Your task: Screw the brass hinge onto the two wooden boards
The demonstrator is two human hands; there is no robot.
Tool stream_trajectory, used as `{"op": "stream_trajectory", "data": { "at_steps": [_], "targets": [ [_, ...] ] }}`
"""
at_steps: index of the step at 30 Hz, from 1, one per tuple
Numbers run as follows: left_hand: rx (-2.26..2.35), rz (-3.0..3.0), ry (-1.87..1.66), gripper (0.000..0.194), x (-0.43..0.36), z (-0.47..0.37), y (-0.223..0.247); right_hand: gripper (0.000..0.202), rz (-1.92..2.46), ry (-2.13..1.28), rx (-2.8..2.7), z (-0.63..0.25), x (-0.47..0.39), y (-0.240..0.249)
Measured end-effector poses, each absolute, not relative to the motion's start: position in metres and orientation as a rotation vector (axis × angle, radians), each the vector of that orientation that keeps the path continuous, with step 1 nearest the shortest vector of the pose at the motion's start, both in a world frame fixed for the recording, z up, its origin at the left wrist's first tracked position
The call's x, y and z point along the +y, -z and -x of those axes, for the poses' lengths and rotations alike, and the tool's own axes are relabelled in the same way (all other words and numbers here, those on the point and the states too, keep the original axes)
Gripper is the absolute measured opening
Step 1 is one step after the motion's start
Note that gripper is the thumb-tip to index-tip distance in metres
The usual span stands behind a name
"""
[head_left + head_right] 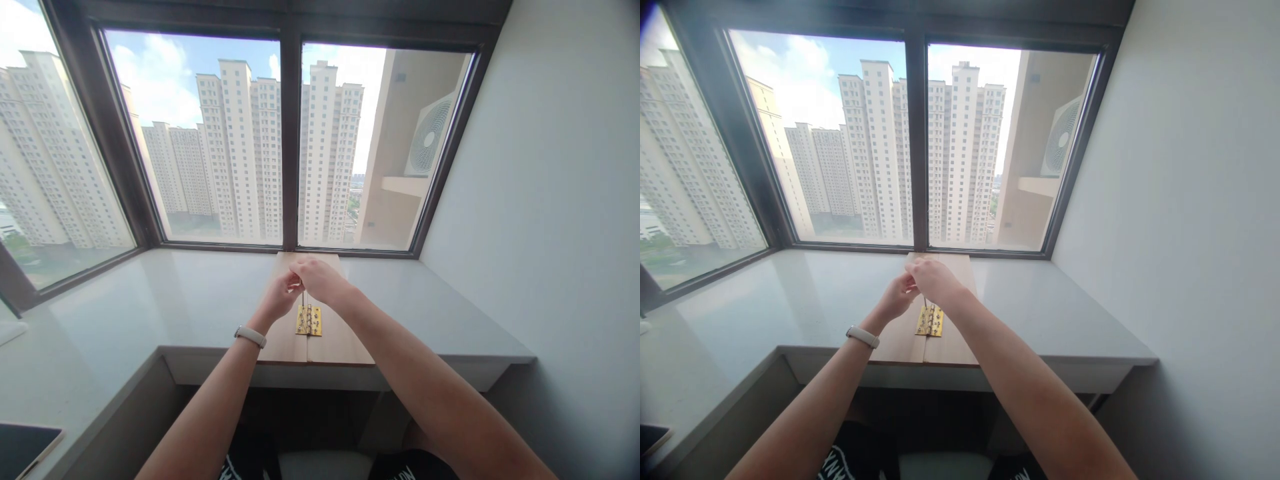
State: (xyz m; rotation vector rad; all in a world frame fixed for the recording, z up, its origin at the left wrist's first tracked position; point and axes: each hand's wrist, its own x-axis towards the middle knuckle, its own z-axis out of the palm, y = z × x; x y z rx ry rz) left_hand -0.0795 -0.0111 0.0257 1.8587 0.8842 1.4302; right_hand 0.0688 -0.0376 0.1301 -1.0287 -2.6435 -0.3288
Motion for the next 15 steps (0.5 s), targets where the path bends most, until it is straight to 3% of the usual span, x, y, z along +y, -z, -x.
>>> {"op": "stream_trajectory", "data": {
  "at_steps": [7,11,15],
  "targets": [
    [0.86,-1.863,-1.457,0.022,-0.011,0.083,-0.023,0.01,1.108,0.197,-2.592,-0.074,-0.037,-0.133],
    [0.993,-1.926,-1.527,0.012,-0.016,0.082,-0.026,0.029,1.325,0.267,-2.401,-0.069,-0.042,-0.132],
    [1.128,-1.949,-1.581,0.012,-0.017,0.074,-0.027,0.032,1.475,0.344,-2.377,-0.061,-0.043,-0.129]
  ]
}}
